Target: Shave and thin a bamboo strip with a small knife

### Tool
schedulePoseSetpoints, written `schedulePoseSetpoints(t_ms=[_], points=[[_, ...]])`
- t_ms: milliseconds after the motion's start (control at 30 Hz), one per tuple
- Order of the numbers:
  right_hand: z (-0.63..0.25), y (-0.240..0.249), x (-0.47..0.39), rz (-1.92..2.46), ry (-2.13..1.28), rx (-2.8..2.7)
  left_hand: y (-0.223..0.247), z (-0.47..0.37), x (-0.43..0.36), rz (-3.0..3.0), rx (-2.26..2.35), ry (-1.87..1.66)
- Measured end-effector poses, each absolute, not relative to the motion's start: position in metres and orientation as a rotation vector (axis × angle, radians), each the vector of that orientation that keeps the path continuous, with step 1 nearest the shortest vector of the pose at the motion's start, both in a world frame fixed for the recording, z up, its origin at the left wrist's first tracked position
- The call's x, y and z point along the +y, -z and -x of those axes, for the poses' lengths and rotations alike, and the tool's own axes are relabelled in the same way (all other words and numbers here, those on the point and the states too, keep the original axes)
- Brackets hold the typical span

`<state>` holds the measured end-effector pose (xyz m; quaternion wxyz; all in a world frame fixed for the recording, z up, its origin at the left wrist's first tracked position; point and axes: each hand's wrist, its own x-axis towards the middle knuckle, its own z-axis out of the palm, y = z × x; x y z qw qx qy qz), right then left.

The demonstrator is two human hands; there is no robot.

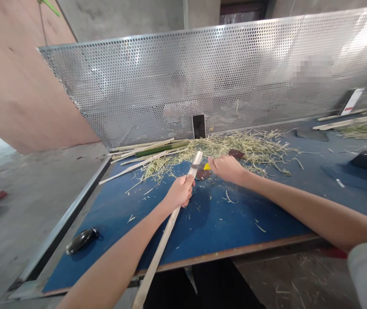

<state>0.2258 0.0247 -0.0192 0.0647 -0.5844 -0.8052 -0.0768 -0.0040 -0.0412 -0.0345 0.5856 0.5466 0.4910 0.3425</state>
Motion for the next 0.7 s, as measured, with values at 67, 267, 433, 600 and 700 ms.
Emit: schedulePoseSetpoints(t_ms=[67, 267, 433, 600, 700], points=[[-0.224, 0.018, 0.025, 1.769, 0.226, -2.428, 0.036, 0.004, -0.041, -1.283, 1.159, -0.786], [-0.227, 0.018, 0.033, 1.758, 0.231, -2.401, 0.034, 0.003, -0.044, -1.320, 1.196, -0.761], [-0.233, 0.014, 0.041, 1.744, 0.265, -2.343, 0.027, 0.004, -0.045, -1.339, 1.162, -0.749], [-0.236, 0.011, 0.044, 1.773, 0.241, -2.293, 0.022, 0.002, -0.044, -1.280, 1.126, -0.725], [-0.235, 0.012, 0.044, 1.789, 0.257, -2.265, 0.020, 0.001, -0.044, -1.251, 1.126, -0.718]])
